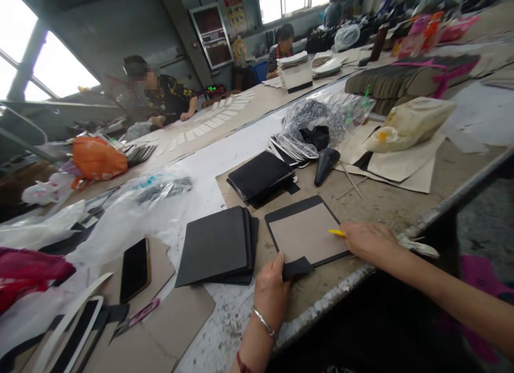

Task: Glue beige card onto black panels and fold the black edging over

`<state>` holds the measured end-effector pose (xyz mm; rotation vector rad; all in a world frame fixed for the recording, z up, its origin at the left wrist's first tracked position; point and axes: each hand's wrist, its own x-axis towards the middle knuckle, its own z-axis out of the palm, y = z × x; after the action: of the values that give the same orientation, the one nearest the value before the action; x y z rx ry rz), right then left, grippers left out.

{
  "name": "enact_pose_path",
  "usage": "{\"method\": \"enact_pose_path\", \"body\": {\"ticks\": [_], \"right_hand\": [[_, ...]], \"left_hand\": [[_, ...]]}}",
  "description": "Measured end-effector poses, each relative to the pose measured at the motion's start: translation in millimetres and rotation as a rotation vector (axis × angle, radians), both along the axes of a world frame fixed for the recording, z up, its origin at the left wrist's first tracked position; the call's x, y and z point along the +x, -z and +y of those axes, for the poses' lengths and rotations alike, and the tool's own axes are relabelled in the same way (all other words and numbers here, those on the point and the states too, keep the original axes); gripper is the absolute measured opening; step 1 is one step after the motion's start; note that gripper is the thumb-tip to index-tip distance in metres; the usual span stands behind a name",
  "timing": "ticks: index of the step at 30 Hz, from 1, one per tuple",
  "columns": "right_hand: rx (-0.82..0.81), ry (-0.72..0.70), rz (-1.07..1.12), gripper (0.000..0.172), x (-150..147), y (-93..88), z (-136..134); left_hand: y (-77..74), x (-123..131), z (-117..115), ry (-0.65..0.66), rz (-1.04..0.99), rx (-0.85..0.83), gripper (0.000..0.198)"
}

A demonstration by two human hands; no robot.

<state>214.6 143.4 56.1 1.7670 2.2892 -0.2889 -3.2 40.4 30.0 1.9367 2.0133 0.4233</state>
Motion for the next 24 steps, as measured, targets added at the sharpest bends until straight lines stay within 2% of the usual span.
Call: {"method": "enact_pose_path", "body": {"ticks": [4,9,15,18,24], "right_hand": [[0.013,0.0,0.009,0.032,-2.2,-5.3,-2.0],[0.032,-0.003,0.01,0.031,-3.4,-6.8,-3.3],[0.063,-0.045,-0.015,0.031,-6.3,-9.7,-7.8],[0.066,-0.062,-0.053,0.03,-8.1,-11.5,-10.0],[0.075,-0.08,-0.08,0.029,-8.6,-8.4,-13.5]], "left_hand": [[-0.3,-0.8,0.0,0.02,0.056,-0.046,0.048],[-8.1,0.1,0.7,0.11,0.268,-0.061,0.049],[-23.0,10.9,21.0,0.215,0.348,0.072,0.017],[-17.9,18.8,35.9,0.242,0.316,0.089,0.019],[3.9,34.9,59.2,0.286,0.252,0.108,0.031]]}}
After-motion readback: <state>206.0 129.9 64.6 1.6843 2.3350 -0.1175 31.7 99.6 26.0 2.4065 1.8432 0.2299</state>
